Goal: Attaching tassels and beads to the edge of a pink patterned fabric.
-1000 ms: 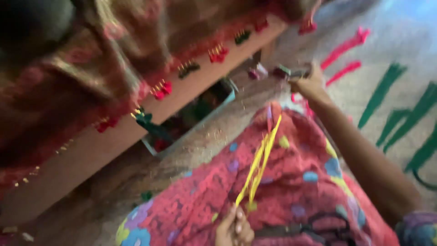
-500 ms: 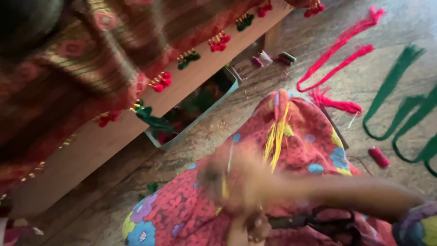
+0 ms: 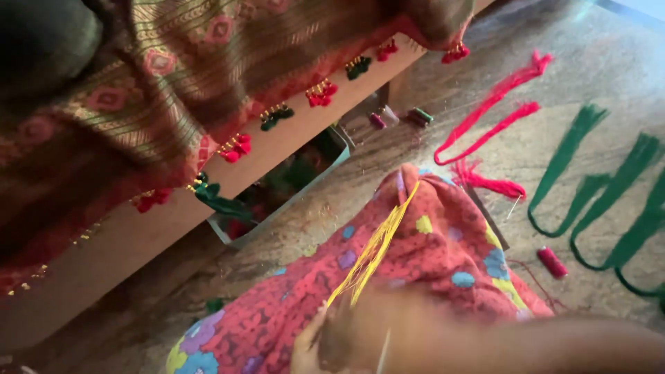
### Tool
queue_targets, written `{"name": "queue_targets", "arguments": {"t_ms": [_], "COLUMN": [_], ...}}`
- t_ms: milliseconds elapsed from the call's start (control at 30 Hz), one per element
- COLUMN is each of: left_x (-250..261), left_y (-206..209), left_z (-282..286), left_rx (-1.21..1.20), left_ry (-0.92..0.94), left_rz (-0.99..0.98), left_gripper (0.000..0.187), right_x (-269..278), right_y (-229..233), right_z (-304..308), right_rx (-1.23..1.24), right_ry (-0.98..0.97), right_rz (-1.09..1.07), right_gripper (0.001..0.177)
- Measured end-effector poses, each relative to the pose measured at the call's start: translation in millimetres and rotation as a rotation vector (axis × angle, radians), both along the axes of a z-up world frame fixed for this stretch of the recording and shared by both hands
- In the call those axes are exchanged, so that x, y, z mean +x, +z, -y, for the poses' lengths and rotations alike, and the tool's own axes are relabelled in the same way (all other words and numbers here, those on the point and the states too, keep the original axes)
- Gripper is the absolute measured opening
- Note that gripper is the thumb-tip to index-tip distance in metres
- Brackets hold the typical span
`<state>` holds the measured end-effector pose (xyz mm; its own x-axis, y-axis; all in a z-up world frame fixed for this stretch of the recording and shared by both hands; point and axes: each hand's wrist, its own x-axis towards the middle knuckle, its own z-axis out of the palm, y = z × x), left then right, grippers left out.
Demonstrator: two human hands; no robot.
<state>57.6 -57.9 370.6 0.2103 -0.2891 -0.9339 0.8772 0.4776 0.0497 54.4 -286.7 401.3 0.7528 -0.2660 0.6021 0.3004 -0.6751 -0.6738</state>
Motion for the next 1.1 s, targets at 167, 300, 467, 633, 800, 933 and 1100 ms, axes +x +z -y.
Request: {"name": "queue_targets", "arguments": {"t_ms": [167, 300, 467, 633, 800, 933, 1100], "left_x": [-27.4, -34.2, -28.8, -23.9, -22.5, -51.9, -59.1], "left_y": [-149.6, -170.1, -316.6, -171.3, -93.3, -100.7, -100.3], "left_z": [-57.2, -88.4, -102.7, -64.6, -40.6, -50.7, -42.6], "left_rx": [-0.713, -0.743, -0.96, -0.851, -0.635, -0.695, -0.823], "left_ry": [-0.203, -0.136, -0.269, -0.095, 0.08, 0.067, 0.052], "left_rz": [0.429, 0.613, 0.754, 0.527, 0.513, 0.545, 0.597], "left_gripper": [0.032, 0.037, 0.034, 0.032, 0.028, 0.029, 0.029], "right_x": [60.3, 127.1, 96.5, 10.0, -55.8, -29.5, 25.6], "right_y": [-16.7, -20.2, -172.9, -50.1, 39.8, 24.5, 57.3], "right_z": [-49.0, 48.0, 194.2, 88.3, -70.9, -99.0, -59.6], "right_rx": [0.131, 0.963, 0.597, -0.017, -0.046, 0.318, 0.771], "right_ry": [0.53, 0.229, -0.148, -0.419, 1.112, 1.02, 0.861], "right_rz": [0.255, -0.504, -0.493, -0.236, -0.262, -0.508, -0.674], "right_gripper": [0.022, 0.037, 0.029, 0.028, 0.025, 0.024, 0.029]}}
